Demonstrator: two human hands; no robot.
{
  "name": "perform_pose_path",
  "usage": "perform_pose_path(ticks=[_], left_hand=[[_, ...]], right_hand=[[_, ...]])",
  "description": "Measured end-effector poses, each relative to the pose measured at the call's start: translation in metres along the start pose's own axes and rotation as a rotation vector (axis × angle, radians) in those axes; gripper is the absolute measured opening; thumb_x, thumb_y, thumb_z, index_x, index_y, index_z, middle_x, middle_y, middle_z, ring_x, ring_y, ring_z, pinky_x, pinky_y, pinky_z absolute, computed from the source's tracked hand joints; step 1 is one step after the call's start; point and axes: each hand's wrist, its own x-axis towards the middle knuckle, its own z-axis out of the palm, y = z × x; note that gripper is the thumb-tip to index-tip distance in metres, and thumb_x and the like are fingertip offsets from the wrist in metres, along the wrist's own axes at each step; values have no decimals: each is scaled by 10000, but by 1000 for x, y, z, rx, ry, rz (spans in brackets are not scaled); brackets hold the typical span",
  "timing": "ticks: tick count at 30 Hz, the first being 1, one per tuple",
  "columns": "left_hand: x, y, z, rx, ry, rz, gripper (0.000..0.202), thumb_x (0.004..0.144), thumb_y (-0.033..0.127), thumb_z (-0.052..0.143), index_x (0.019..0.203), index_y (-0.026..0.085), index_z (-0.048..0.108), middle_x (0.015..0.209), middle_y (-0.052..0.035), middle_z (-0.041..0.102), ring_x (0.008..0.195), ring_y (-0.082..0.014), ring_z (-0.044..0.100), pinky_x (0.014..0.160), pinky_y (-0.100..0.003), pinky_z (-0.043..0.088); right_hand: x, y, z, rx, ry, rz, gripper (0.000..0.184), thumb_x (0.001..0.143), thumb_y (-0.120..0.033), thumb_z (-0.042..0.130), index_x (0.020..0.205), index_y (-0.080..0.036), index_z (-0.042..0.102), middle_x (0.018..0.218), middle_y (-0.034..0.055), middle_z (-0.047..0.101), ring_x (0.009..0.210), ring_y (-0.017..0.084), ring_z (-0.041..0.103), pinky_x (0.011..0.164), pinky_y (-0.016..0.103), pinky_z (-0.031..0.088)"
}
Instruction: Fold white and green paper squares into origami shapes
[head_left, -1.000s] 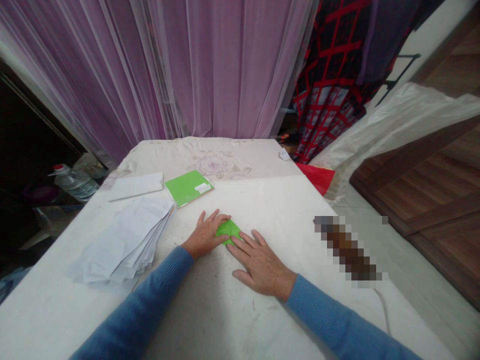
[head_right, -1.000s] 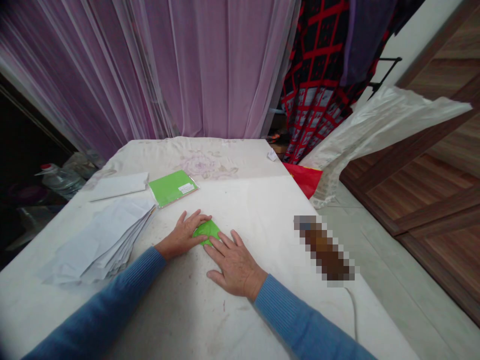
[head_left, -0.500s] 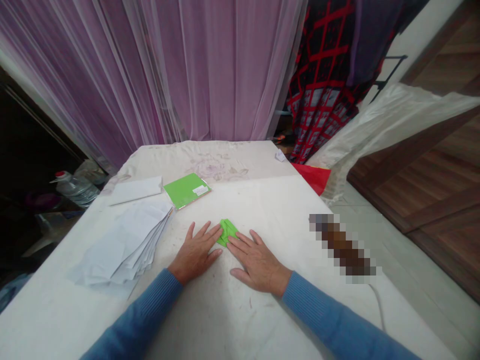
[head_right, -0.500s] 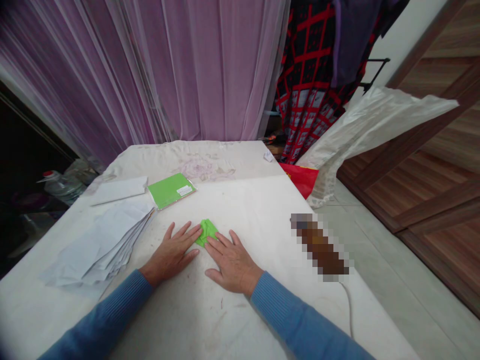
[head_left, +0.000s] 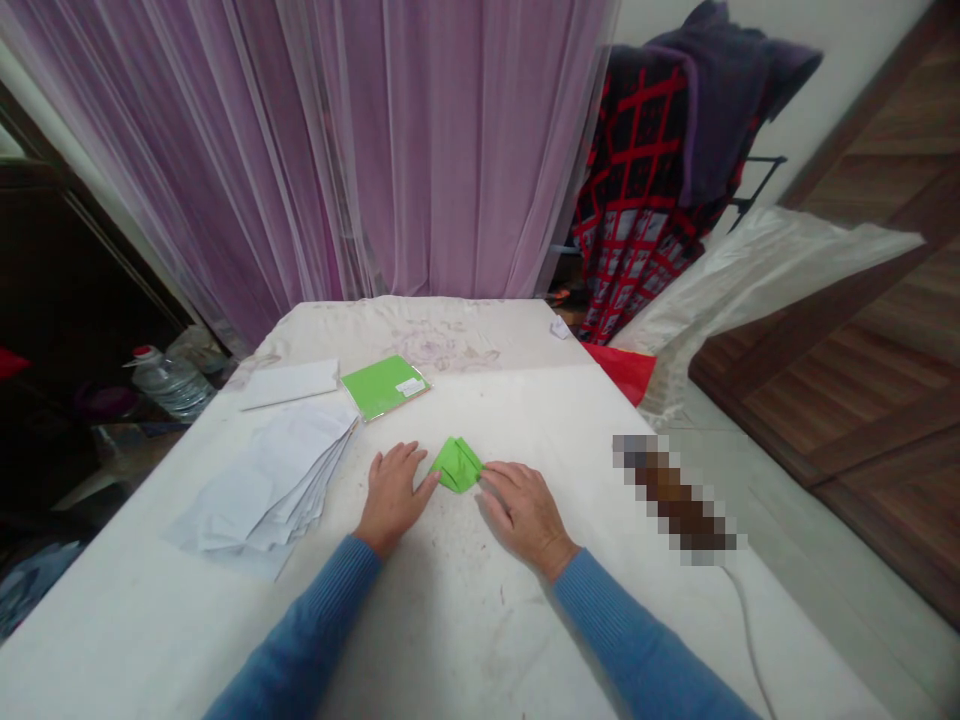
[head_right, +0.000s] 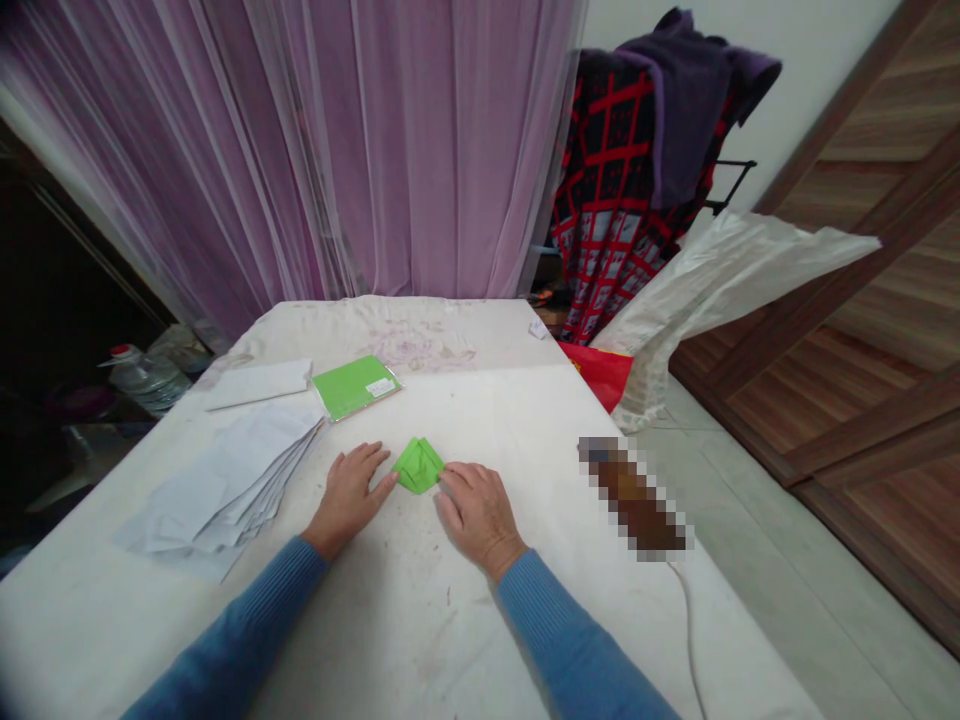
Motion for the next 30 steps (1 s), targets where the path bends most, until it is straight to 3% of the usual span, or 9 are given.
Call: perform_pose_path(ticks=[4,8,12,15,20,23,25,27,30], left_hand=[[6,12,0,-71,-23,-70,231,869,363,582,1075,278,647,1377,-63,565,1346,-298,421,1118,-619,199],[7,21,-1,-197,-55,-104,184,836,287,613,1020,274,622,1346,-35,596,1383,-293,373,1126,-636,117],[3,27,-2,-360,-70,-116,179,838,263,586,1015,260,558,1115,-4,720,1213,-234,567,1140,-617,62],[0,30,-2,-459,-57,-81,214,842,234,564,1050,262,519,966,28,754,1028,-185,662,1143,-572,146],[-5,36,-4,-420,121,-9,242,817,186,593,1047,253,556,887,25,759,896,-164,686,1033,-421,399],[-9,37,-5,-336,223,81,215,837,199,599,1045,251,592,912,4,758,914,-176,683,1012,-409,422],[-11,37,-3,-274,268,164,175,862,203,574,1024,252,620,954,-7,753,917,-183,681,1014,-422,421],[-14,36,0,-222,287,231,171,881,193,543,1011,253,636,979,-13,748,918,-186,680,1007,-431,429],[-17,34,4,-175,303,293,207,885,167,515,1037,245,633,1008,-27,742,942,-191,673,983,-424,457]], right_hand=[[5,0,7,-45,34,127,242,907,-256,506,1092,-198,651,1093,83,671,1021,224,567,887,361,398],[9,-1,9,-37,8,145,231,885,-232,528,1080,-208,651,1110,73,673,1039,231,565,892,371,388],[9,0,11,-17,1,129,252,879,-227,529,1103,-216,643,1144,75,668,1069,240,562,916,387,391],[8,2,13,14,20,117,276,883,-229,520,1134,-200,631,1152,85,667,1066,244,569,915,396,412],[8,-2,15,147,142,126,294,915,-256,463,1148,-193,632,1135,95,669,1058,223,583,943,362,451],[11,-10,12,253,200,192,285,918,-272,450,1101,-193,653,1069,98,675,998,205,610,905,329,482],[14,-14,10,345,205,263,272,909,-306,465,1059,-185,658,1008,95,680,880,185,635,788,292,514],[15,-17,9,458,192,352,281,898,-365,486,1035,-180,648,940,82,689,770,165,641,674,258,513],[14,-17,10,606,168,446,316,883,-442,505,1012,-183,632,849,55,700,716,157,646,643,248,504]])
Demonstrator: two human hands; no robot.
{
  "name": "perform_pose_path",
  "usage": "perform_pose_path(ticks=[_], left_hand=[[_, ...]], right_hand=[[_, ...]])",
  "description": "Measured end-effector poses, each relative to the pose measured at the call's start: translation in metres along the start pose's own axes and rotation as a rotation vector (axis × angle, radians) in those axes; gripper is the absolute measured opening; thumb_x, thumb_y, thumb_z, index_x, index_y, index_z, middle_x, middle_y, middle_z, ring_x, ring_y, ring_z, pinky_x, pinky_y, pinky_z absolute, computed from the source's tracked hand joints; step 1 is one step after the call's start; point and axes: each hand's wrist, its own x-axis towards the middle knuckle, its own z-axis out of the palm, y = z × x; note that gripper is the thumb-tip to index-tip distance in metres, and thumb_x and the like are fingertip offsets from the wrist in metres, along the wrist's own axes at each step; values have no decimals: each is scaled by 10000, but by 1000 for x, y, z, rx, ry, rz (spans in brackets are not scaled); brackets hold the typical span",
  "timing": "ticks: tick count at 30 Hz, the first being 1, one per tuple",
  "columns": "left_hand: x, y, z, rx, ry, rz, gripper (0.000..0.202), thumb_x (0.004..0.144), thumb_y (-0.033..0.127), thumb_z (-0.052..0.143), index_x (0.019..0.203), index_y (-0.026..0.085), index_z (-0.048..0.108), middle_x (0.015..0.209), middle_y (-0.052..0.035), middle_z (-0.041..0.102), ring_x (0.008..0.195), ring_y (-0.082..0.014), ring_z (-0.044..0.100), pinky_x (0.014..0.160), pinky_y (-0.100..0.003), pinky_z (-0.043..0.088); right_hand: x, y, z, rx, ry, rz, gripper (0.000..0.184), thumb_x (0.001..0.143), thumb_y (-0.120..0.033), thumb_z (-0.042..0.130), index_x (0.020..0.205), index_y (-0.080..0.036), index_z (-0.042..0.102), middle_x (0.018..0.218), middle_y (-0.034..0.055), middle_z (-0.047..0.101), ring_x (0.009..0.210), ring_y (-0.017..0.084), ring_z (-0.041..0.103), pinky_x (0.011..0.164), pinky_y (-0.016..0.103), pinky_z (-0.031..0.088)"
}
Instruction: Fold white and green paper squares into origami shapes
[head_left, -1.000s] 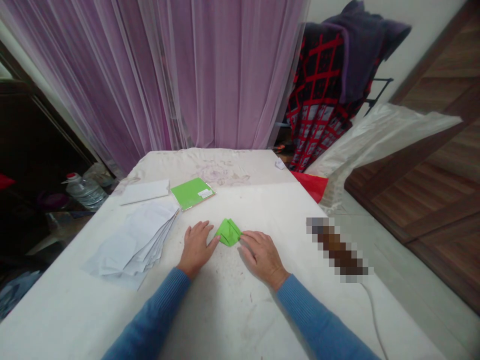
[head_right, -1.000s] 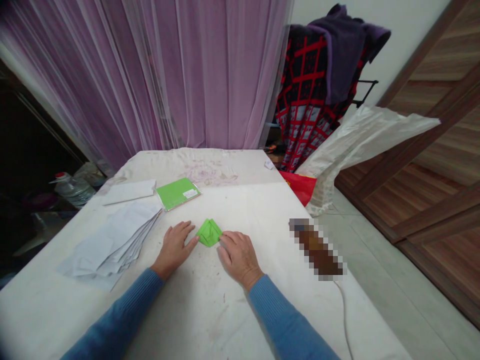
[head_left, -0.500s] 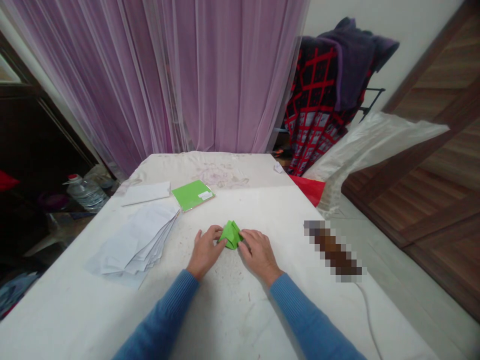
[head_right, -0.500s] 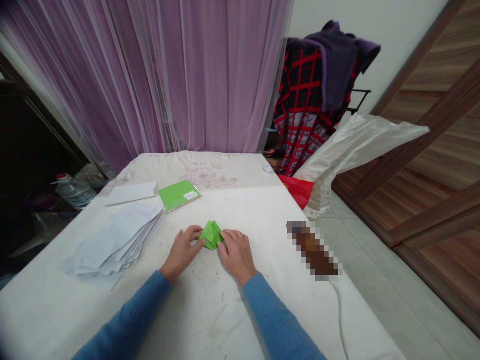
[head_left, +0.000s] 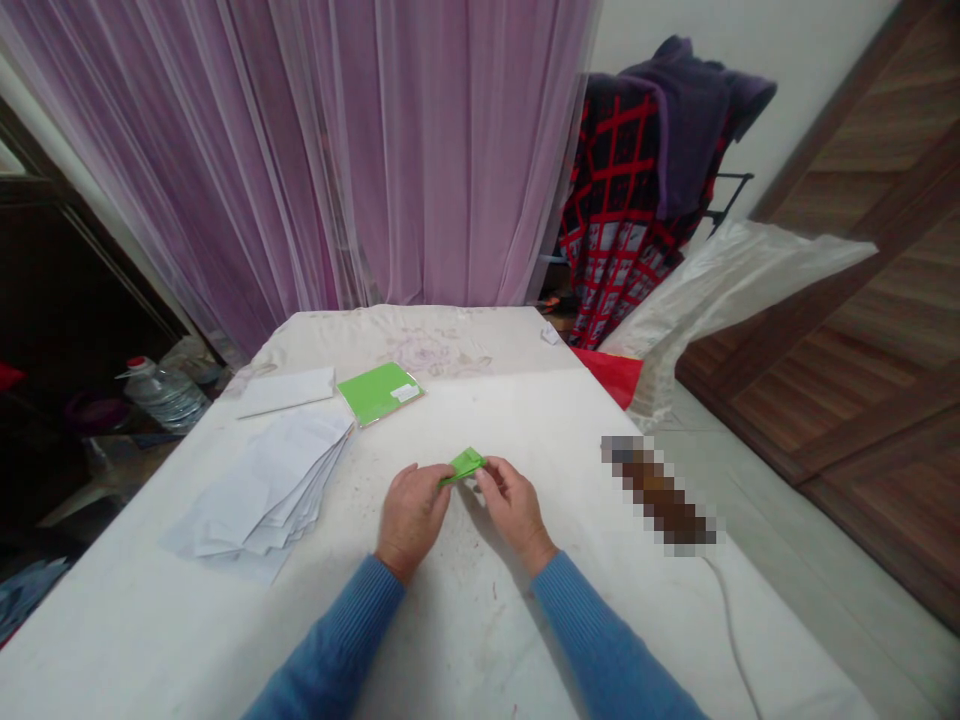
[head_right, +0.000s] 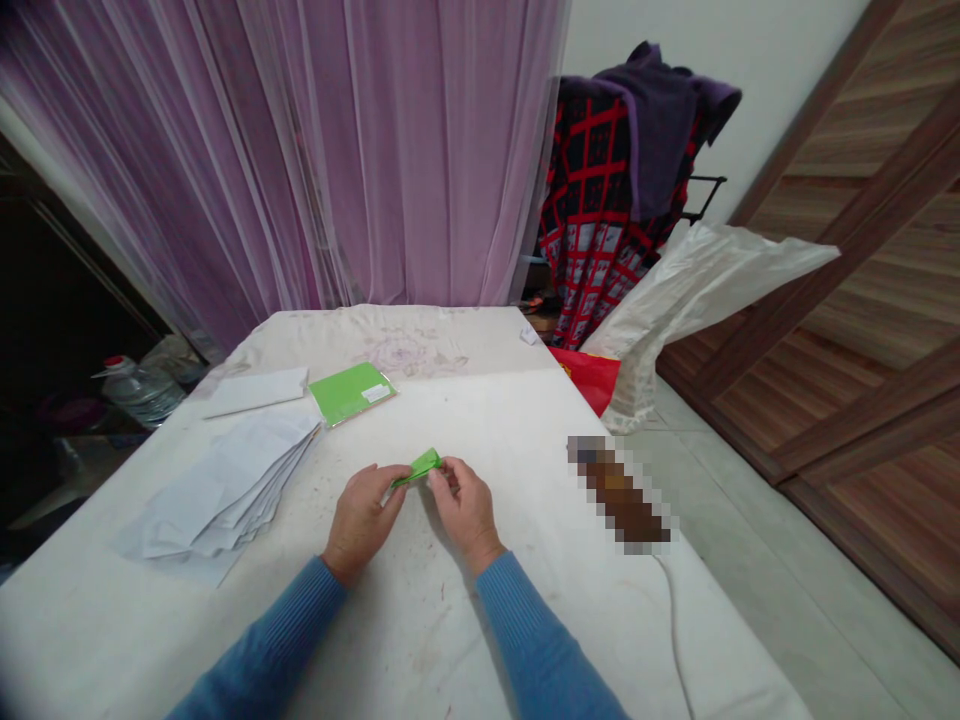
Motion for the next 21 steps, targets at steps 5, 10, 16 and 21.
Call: perform_pose_path(ticks=[5,10,16,21], left_hand=[[-2,1,-1,11,8,90,209,861,132,517,1011,233,624,1130,-61,711,1051,-213,643,979,-443,461],[-2,2,0,21,-90,136,246,854,111,528,1035,246,625,1110,-45,717,1062,-211,638,1022,-481,419],[-5,10,5,2,-173,229,217,886,258,572,1090,233,640,1039,-59,728,941,-206,669,855,-381,519],[4,8,-1,-81,-146,77,248,874,380,593,1053,220,656,1047,-80,712,984,-223,644,885,-378,504]], right_hand=[[0,11,1,36,15,37,290,852,-425,519,959,-189,649,738,21,682,636,145,609,599,247,470],[3,22,2,66,70,81,324,818,-400,547,1036,-190,663,749,16,680,647,149,605,617,261,481],[7,24,-3,43,10,109,318,789,-377,561,1013,-193,693,774,22,705,666,153,628,649,269,505],[24,18,-20,-114,-209,11,271,783,-234,515,958,-221,721,800,1,726,713,160,650,689,279,509]])
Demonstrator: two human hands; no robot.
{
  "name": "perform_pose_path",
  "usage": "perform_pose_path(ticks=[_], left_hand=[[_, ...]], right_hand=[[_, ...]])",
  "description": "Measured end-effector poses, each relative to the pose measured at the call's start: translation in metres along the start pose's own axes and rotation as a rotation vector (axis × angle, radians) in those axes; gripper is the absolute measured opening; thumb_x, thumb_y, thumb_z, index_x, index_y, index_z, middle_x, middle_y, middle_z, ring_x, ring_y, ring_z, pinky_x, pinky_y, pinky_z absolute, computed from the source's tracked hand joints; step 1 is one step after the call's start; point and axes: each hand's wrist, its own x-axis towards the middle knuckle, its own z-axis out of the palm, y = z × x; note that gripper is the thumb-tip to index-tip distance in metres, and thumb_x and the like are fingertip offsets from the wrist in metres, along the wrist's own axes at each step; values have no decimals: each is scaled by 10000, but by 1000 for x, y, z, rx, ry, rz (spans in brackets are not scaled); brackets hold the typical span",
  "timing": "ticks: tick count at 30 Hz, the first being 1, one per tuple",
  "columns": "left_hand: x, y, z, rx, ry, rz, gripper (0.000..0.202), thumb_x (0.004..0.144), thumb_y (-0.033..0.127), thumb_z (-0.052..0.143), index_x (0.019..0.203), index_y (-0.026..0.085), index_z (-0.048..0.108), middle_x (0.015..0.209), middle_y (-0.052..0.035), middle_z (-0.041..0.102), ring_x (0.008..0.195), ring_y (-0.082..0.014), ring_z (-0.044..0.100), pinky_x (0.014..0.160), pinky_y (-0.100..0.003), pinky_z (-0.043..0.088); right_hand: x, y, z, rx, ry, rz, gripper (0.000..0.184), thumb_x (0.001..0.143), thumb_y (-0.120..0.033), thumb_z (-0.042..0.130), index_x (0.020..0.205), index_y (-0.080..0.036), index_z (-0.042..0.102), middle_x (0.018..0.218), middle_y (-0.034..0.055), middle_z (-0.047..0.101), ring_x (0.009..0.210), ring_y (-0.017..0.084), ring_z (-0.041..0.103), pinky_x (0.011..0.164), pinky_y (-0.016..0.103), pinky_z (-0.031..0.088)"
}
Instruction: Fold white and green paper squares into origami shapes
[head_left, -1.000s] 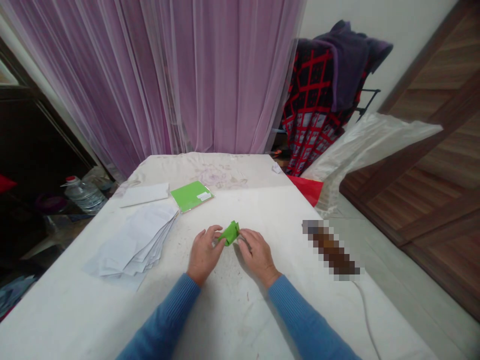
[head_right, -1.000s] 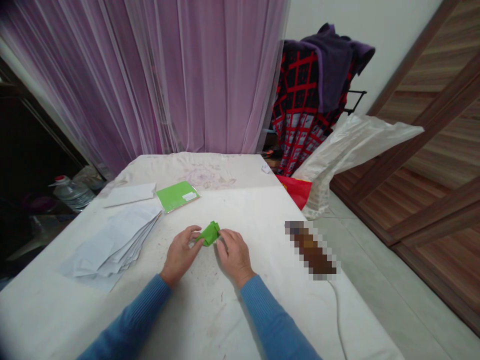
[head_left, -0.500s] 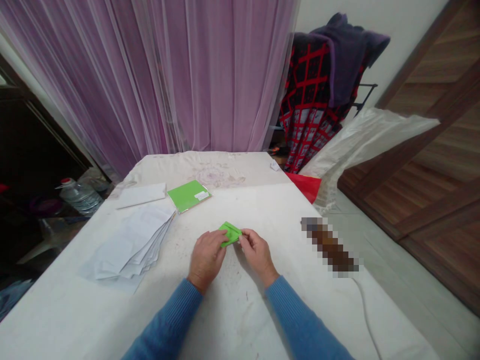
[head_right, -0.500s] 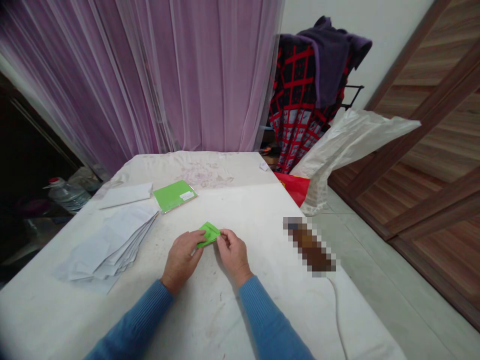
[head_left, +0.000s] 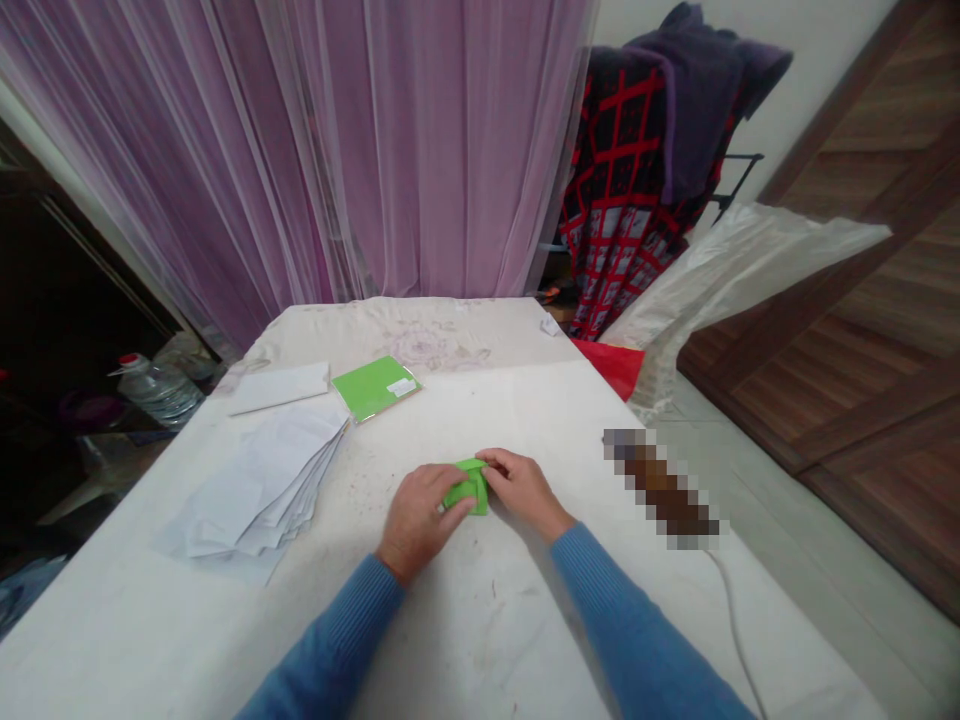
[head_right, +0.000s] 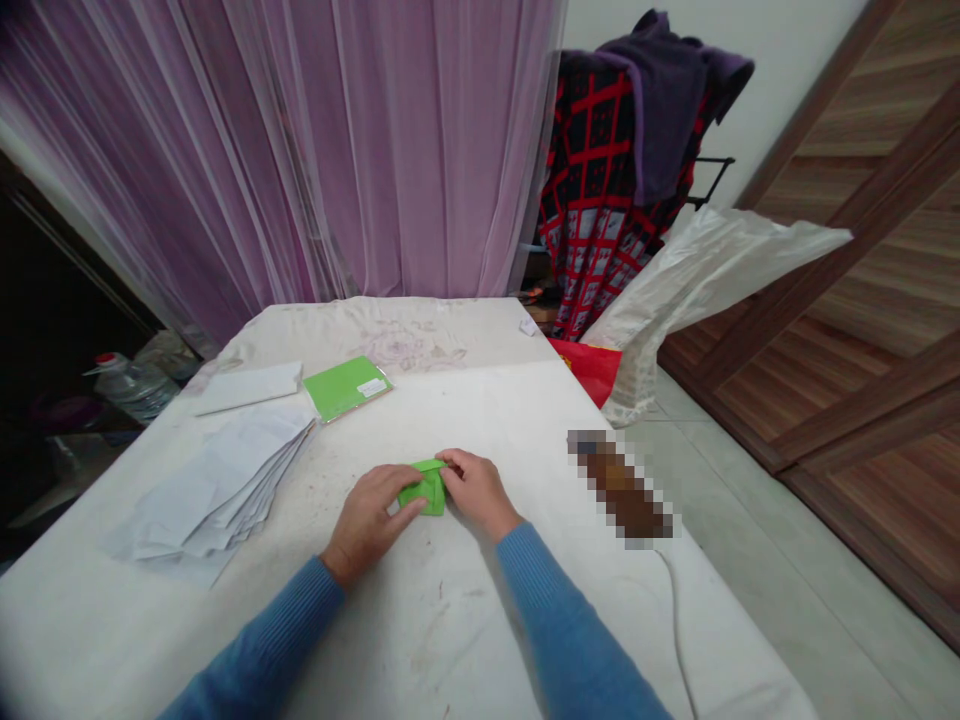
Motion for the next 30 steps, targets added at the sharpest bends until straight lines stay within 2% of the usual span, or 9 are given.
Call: perform_pose_path(ticks=[3,7,9,11,14,17,19,26,30], left_hand=[[11,-10,-6,-40,25,-185,232,874,298,567,1074,223,656,1073,-63,706,1014,-216,631,913,-370,493],[22,-18,-12,-140,-175,-371,177,843,260,578,986,246,681,853,13,725,778,-157,658,719,-264,500],[23,-18,-14,-164,-227,-419,150,846,256,566,956,253,668,764,41,700,695,-135,637,635,-235,461],[22,-18,-14,-140,-220,-445,136,841,244,566,952,247,645,747,46,687,683,-131,626,615,-231,431],[19,-18,-13,-75,-219,-435,125,827,211,583,944,229,623,784,27,697,732,-145,628,651,-247,418],[17,-19,-12,-38,-211,-399,90,823,208,602,912,219,614,816,9,698,796,-171,624,700,-274,421],[16,-20,-12,-23,-202,-379,81,825,221,608,906,222,611,829,6,695,823,-183,619,715,-284,425],[16,-28,-16,34,-227,-240,93,807,246,640,896,225,653,889,-19,698,871,-206,609,802,-330,439],[19,-35,-15,48,-231,-223,149,804,293,649,932,229,690,926,-39,702,896,-222,618,825,-346,447]], right_hand=[[13,-5,-12,-142,-95,-77,273,790,-190,519,955,-247,729,865,-6,741,765,164,659,721,280,501],[28,-13,-14,-239,-157,-161,298,790,-151,526,983,-264,723,945,-9,743,854,163,662,791,278,492],[30,-15,-11,-251,-130,-181,338,780,-136,528,1047,-250,701,1024,9,729,851,155,656,808,276,489],[26,-14,-8,-256,-35,-145,368,774,-139,529,1105,-225,665,1082,33,706,783,139,643,770,266,491],[10,-11,-4,-294,87,-30,258,784,-194,552,1019,-214,659,980,23,705,669,123,608,662,247,468],[-5,-10,-2,-308,23,51,117,781,-255,606,883,-240,662,748,-35,687,616,121,597,585,226,418],[-10,-12,-1,-302,-1,86,92,764,-256,632,852,-252,661,678,-58,669,598,118,595,560,217,397],[-7,-16,2,-396,-8,22,87,763,-205,627,821,-261,658,733,-45,682,645,125,599,589,225,391],[-4,-13,4,-399,-23,-12,136,752,-156,616,828,-261,659,741,-42,678,675,131,604,611,227,399]])
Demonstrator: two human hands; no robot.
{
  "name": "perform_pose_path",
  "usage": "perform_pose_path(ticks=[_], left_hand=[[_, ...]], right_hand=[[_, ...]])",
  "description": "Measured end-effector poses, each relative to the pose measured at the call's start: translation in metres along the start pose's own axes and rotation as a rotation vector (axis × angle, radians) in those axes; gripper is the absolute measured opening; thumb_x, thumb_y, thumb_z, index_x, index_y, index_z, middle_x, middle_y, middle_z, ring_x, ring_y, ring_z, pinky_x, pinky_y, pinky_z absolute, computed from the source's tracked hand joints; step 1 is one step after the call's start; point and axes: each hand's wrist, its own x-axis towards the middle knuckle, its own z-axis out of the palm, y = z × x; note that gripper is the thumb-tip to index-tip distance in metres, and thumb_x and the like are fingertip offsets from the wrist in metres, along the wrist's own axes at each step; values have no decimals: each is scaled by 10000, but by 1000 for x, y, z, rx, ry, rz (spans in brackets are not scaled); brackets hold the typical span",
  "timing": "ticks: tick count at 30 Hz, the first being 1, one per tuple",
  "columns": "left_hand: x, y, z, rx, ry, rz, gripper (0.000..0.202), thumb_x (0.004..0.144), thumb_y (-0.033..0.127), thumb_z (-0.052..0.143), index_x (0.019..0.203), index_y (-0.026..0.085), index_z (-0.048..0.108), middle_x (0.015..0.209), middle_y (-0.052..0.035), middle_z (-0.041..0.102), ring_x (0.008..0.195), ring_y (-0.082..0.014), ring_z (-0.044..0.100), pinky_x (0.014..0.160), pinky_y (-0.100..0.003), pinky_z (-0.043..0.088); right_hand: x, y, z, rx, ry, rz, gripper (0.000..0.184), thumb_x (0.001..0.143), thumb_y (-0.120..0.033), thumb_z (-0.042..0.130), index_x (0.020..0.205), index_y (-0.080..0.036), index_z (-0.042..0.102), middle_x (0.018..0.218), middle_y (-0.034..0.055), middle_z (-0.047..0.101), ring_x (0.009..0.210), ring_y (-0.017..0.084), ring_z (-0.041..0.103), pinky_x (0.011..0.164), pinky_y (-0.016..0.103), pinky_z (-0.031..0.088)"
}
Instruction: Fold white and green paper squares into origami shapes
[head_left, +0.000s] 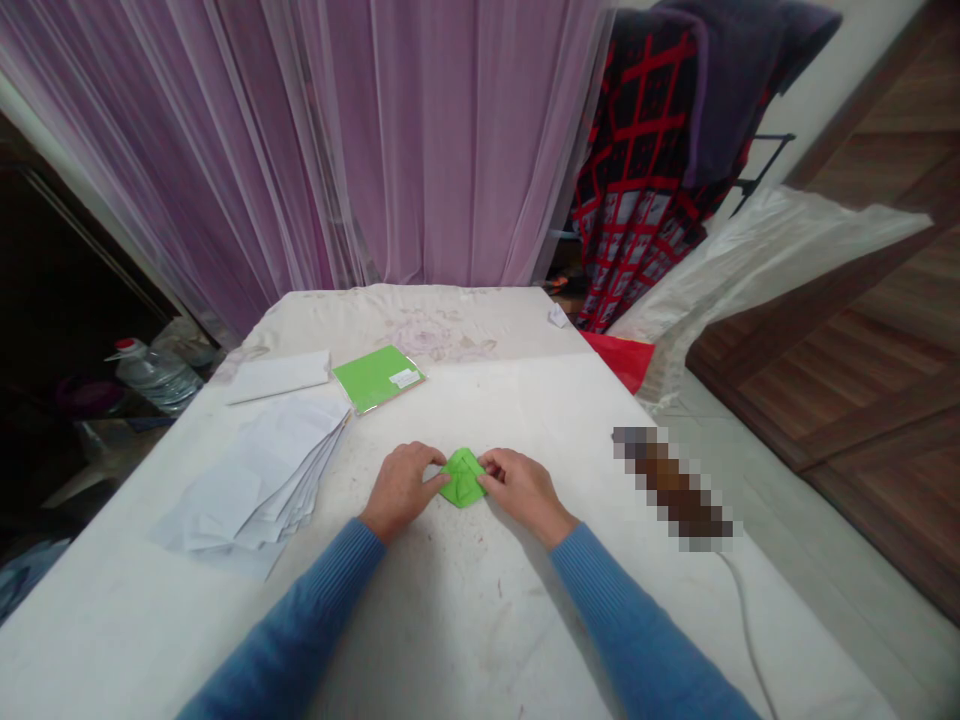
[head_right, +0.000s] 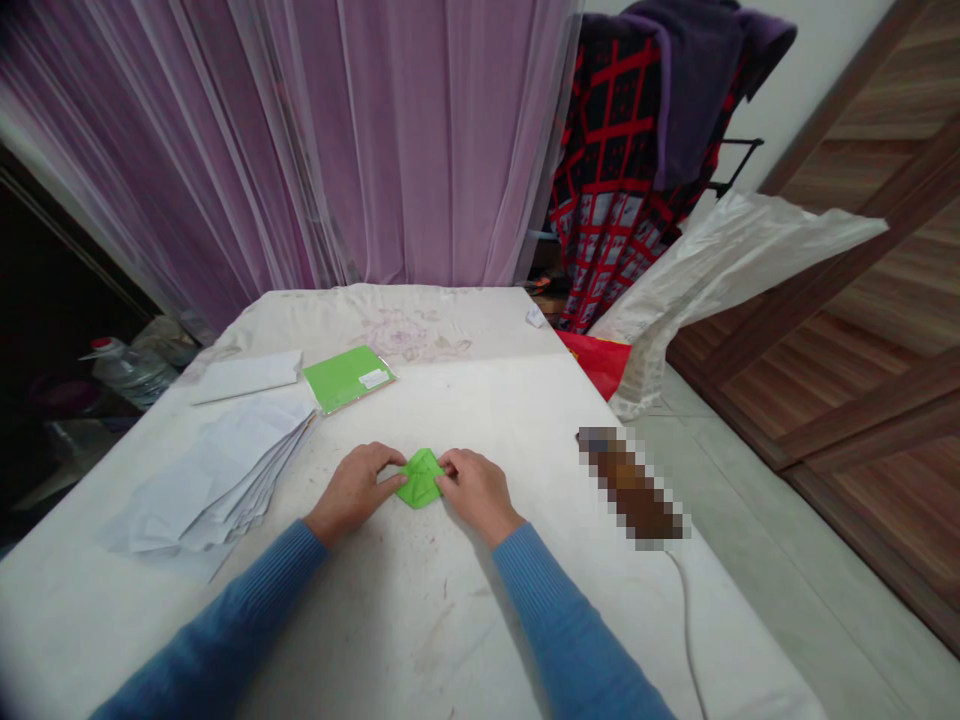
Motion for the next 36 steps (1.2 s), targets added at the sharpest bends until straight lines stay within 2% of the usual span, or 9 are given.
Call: perform_pose_path(ticks=[4,9,12,17,22,27,31,36], left_hand=[[3,-4,2,-6,-34,4,200,789,290,669,980,239,696,957,-37,704,924,-227,616,846,-353,443],[2,-3,2,-18,-37,-1,66,775,251,674,837,231,680,900,-17,688,888,-210,597,819,-343,430],[-1,-2,0,-31,-52,20,33,789,253,658,812,229,663,898,-13,680,893,-201,586,817,-336,422],[-7,0,1,-31,-39,90,42,828,255,620,841,237,656,900,-16,690,922,-199,585,844,-343,409],[-7,-3,4,-76,-24,109,109,819,219,619,897,258,683,868,5,718,872,-186,617,833,-338,421],[-4,-6,4,-82,-62,121,119,832,206,605,886,256,697,877,8,730,868,-187,629,831,-341,429],[-5,-9,5,-49,-76,196,156,871,199,567,912,263,704,889,-4,728,866,-185,631,827,-339,436],[-5,-15,4,-3,-82,320,208,904,189,520,946,243,716,910,-40,723,850,-183,628,798,-326,459]], right_hand=[[3,2,0,5,-41,-14,154,735,-129,612,825,-249,649,799,-31,669,716,132,601,645,227,419],[4,3,-2,-35,-64,-45,138,727,-130,610,815,-236,622,811,-24,639,730,132,574,659,232,411],[2,5,-2,-32,-40,-93,133,726,-128,601,805,-233,621,820,-17,634,747,139,571,679,243,417],[-2,8,1,34,2,-143,305,730,-99,585,981,-255,658,856,-8,653,816,160,590,729,262,444],[0,6,-1,56,-35,-142,185,751,-99,578,802,-236,692,810,-2,662,766,149,597,683,247,432],[4,8,-3,20,-77,-137,197,767,-111,568,801,-244,710,781,-19,673,722,137,604,659,237,425],[4,16,0,102,-98,-183,289,772,-67,544,837,-264,746,854,-20,706,798,132,641,723,234,461],[1,24,5,95,-70,-230,337,767,-37,550,844,-282,768,879,-12,710,794,128,647,703,234,480]])
